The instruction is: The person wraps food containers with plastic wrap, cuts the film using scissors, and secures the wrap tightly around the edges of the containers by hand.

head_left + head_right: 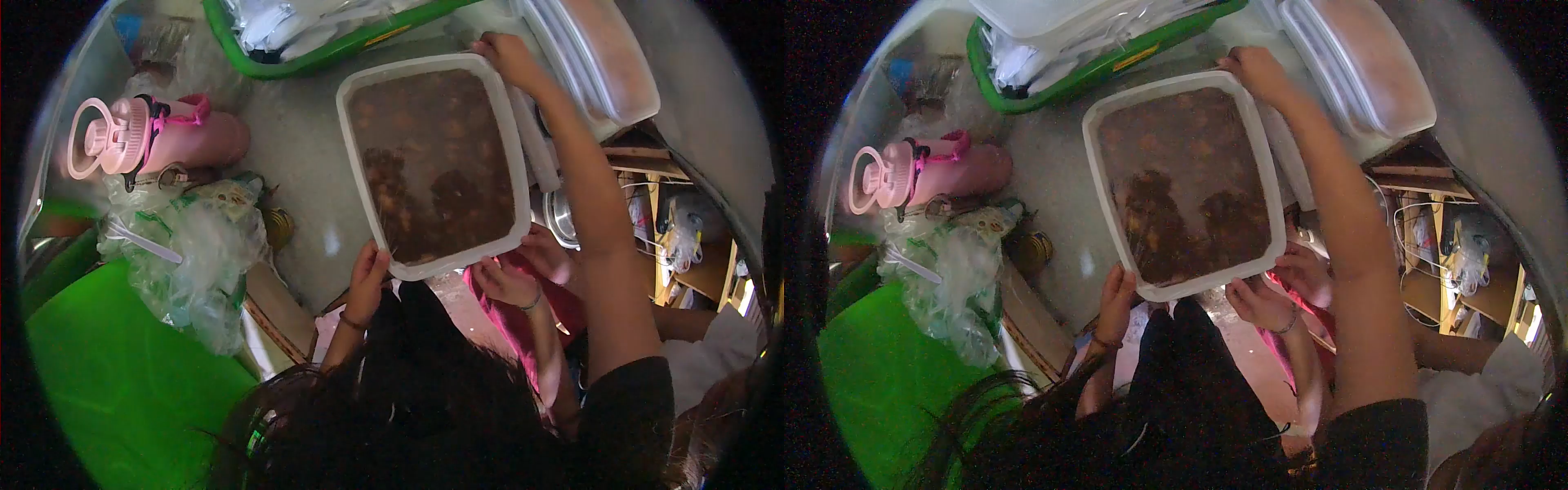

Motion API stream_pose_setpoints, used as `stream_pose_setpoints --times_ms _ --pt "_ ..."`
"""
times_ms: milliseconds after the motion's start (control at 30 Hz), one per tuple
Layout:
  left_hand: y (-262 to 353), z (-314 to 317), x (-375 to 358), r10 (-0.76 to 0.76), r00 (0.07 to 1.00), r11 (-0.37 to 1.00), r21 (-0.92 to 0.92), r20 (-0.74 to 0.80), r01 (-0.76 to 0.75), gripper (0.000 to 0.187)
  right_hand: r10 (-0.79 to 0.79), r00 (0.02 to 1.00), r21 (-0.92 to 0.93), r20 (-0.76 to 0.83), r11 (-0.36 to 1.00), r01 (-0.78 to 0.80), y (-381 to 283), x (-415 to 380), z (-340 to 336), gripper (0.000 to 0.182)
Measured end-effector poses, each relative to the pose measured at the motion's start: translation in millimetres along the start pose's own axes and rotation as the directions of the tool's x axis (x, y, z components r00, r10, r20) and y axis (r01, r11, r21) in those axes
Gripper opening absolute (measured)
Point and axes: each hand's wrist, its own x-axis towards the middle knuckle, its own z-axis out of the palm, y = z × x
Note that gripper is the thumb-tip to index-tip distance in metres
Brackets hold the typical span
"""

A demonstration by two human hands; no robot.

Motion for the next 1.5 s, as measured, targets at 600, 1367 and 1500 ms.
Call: stream_pose_setpoints --times_ms 600,1367,1500 --pt "-3.3 -2.4 2.1 0.002 0.999 0.999 0.052 -0.048 0.0 0.013 -0.413 0.91 -0.219 0.04 0.885 0.412 21.6 0.0 -1.9 0.019" --pt "142.6 140.2 231.7 0.554 0.702 0.067 0.817 0.447 -0.573 0.024 0.45 0.886 0.446 -0.114 0.82 -0.359 -32.2 -99.1 -5.4 0.031" --pt "157.3 149.8 279.9 0.131 0.856 0.213 0.829 0.5 -0.517 0.034 0.538 0.811 0.536 -0.228 0.765 -0.356 -39.2 -103.9 -1.7 0.019"
